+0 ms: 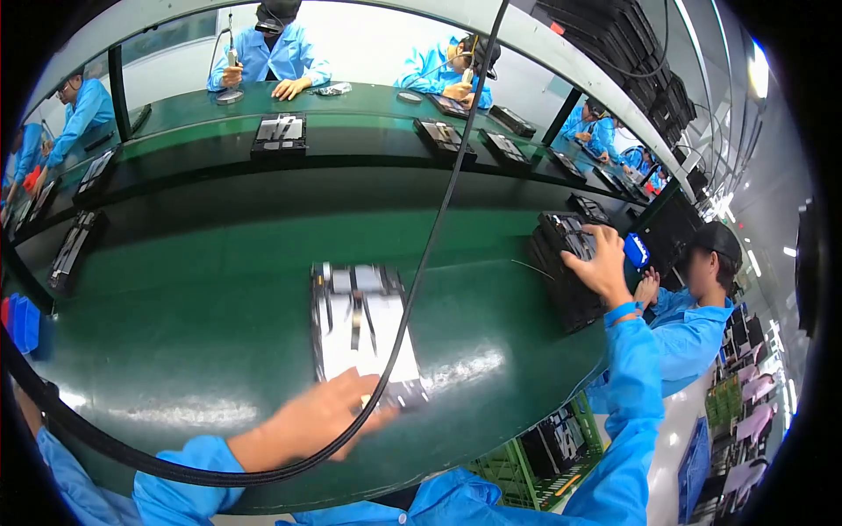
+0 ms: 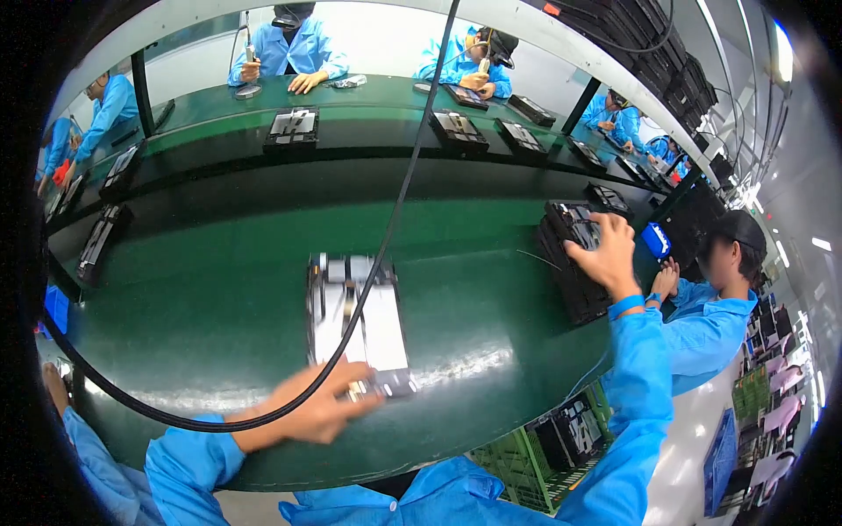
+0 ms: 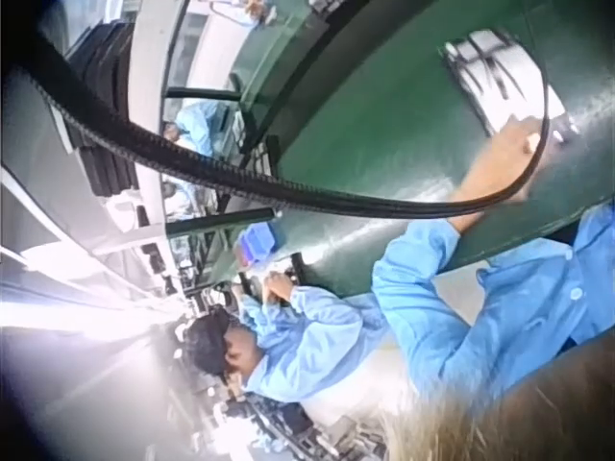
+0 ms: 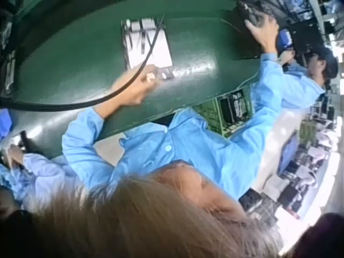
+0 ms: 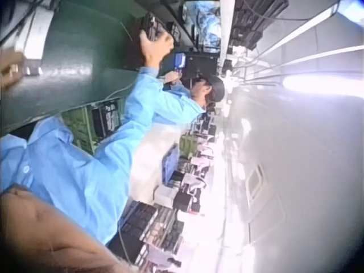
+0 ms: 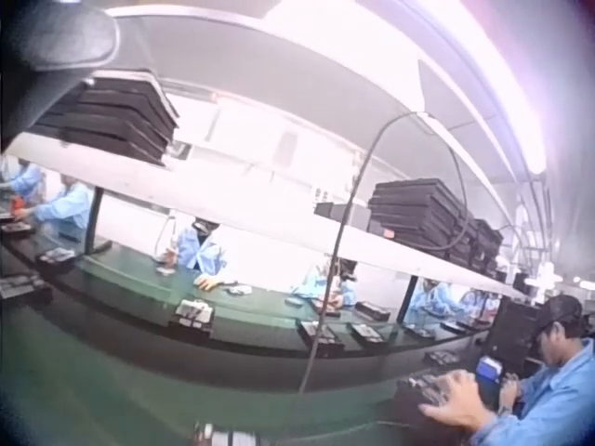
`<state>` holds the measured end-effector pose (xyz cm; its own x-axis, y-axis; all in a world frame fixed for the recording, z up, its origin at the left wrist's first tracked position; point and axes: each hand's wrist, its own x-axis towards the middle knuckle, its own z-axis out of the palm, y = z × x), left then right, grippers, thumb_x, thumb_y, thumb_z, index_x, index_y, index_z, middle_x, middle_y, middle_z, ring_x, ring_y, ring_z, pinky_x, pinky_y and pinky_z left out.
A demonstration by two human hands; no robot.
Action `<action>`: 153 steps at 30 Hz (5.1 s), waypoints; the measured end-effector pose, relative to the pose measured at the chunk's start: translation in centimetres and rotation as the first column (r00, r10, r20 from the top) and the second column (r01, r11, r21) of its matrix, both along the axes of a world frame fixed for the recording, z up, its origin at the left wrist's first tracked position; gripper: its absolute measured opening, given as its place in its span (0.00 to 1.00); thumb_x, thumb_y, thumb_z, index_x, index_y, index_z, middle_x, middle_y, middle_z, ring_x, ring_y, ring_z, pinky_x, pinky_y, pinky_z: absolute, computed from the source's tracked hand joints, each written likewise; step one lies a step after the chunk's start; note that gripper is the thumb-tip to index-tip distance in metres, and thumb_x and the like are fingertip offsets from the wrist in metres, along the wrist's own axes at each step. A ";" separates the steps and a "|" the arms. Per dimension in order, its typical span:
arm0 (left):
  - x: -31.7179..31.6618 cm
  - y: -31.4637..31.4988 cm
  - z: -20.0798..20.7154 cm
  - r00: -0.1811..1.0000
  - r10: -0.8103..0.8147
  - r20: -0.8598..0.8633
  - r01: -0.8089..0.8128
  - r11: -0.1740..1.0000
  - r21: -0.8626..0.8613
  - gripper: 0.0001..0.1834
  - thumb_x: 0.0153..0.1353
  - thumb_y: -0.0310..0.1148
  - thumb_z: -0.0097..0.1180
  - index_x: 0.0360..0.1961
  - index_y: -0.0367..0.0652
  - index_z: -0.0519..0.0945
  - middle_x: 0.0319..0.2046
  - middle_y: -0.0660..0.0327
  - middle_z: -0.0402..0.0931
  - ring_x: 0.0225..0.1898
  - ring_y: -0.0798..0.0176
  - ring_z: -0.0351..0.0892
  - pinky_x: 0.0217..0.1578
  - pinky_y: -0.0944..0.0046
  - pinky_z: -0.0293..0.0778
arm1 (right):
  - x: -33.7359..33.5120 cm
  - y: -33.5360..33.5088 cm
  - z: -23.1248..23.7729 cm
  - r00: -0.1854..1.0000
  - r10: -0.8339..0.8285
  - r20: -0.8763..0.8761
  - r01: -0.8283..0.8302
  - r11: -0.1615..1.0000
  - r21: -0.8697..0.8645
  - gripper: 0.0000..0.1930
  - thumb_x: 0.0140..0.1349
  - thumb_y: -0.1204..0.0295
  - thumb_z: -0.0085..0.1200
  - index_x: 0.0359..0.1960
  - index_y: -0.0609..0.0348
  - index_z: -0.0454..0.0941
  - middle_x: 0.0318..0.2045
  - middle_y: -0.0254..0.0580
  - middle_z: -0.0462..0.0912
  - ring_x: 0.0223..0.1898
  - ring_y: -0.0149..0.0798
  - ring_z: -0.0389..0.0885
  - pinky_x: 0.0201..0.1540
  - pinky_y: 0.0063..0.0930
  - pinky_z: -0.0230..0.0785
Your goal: The person assembles the internal components of a tablet by connecting ribbon cables to circuit boards and placing a battery pack into the tablet shell, using tweezers for precise manipulation.
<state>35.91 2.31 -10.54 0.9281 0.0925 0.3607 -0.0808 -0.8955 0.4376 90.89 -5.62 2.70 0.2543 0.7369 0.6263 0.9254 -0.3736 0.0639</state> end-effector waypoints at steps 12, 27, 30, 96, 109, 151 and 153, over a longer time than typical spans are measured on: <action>-0.8 16.3 -2.9 0.679 0.637 0.364 -0.706 0.703 0.086 0.25 0.59 0.18 0.62 0.59 0.39 0.84 0.63 0.48 0.80 0.66 0.39 0.79 0.69 0.45 0.76 | 3.3 -2.0 0.1 0.933 -0.298 -0.200 0.241 0.934 -0.264 0.81 0.35 0.36 0.82 0.89 0.54 0.46 0.73 0.70 0.71 0.72 0.71 0.69 0.76 0.62 0.60; -1.6 2.5 -0.9 0.725 0.667 0.173 -0.525 0.697 -0.489 0.12 0.66 0.24 0.61 0.50 0.35 0.81 0.47 0.47 0.83 0.49 0.44 0.85 0.54 0.47 0.80 | -32.4 -7.6 -5.2 0.802 0.365 -0.473 -0.593 0.582 -0.557 0.78 0.48 0.25 0.74 0.84 0.75 0.49 0.68 0.83 0.68 0.66 0.76 0.74 0.69 0.62 0.72; -2.7 2.7 -0.8 0.697 0.659 0.282 -0.595 0.752 -0.284 0.06 0.63 0.22 0.61 0.41 0.39 0.83 0.39 0.53 0.84 0.41 0.47 0.84 0.43 0.51 0.79 | -34.9 -9.6 -2.5 0.843 0.430 -0.324 -0.521 0.496 -0.695 0.57 0.63 0.30 0.66 0.79 0.66 0.67 0.44 0.66 0.85 0.41 0.56 0.90 0.32 0.45 0.81; -5.2 0.1 2.0 0.936 0.237 -0.258 -0.330 0.848 -0.416 0.60 0.55 0.24 0.71 0.88 0.46 0.53 0.85 0.45 0.51 0.85 0.35 0.50 0.84 0.27 0.39 | -31.3 5.5 -10.4 0.008 0.613 -0.790 -0.983 0.150 0.107 0.11 0.41 0.71 0.82 0.23 0.46 0.89 0.43 0.32 0.80 0.56 0.49 0.76 0.57 0.44 0.71; -4.1 -0.8 1.0 0.936 0.299 -0.186 -0.346 0.874 -0.341 0.55 0.56 0.30 0.65 0.87 0.48 0.59 0.81 0.38 0.55 0.81 0.31 0.56 0.82 0.22 0.40 | -30.8 5.5 -9.7 0.022 0.575 -0.818 -0.992 0.111 0.051 0.06 0.43 0.70 0.76 0.22 0.50 0.88 0.47 0.39 0.81 0.60 0.53 0.74 0.63 0.46 0.70; -1.2 -9.1 -0.5 0.681 0.722 0.124 -0.732 0.669 0.125 0.20 0.55 0.35 0.61 0.47 0.43 0.92 0.48 0.56 0.89 0.48 0.51 0.84 0.57 0.41 0.78 | -26.8 3.5 -10.2 0.016 0.606 -0.795 -0.996 0.080 0.040 0.08 0.56 0.69 0.73 0.25 0.58 0.87 0.56 0.45 0.80 0.67 0.56 0.73 0.67 0.50 0.69; -1.1 -9.3 -0.8 0.670 0.726 0.156 -0.742 0.663 0.101 0.19 0.55 0.35 0.61 0.45 0.42 0.92 0.48 0.56 0.89 0.48 0.51 0.84 0.56 0.41 0.77 | -26.4 3.2 -10.1 0.023 0.623 -0.782 -0.995 0.092 0.044 0.08 0.56 0.69 0.73 0.25 0.58 0.87 0.57 0.45 0.80 0.67 0.56 0.72 0.68 0.50 0.69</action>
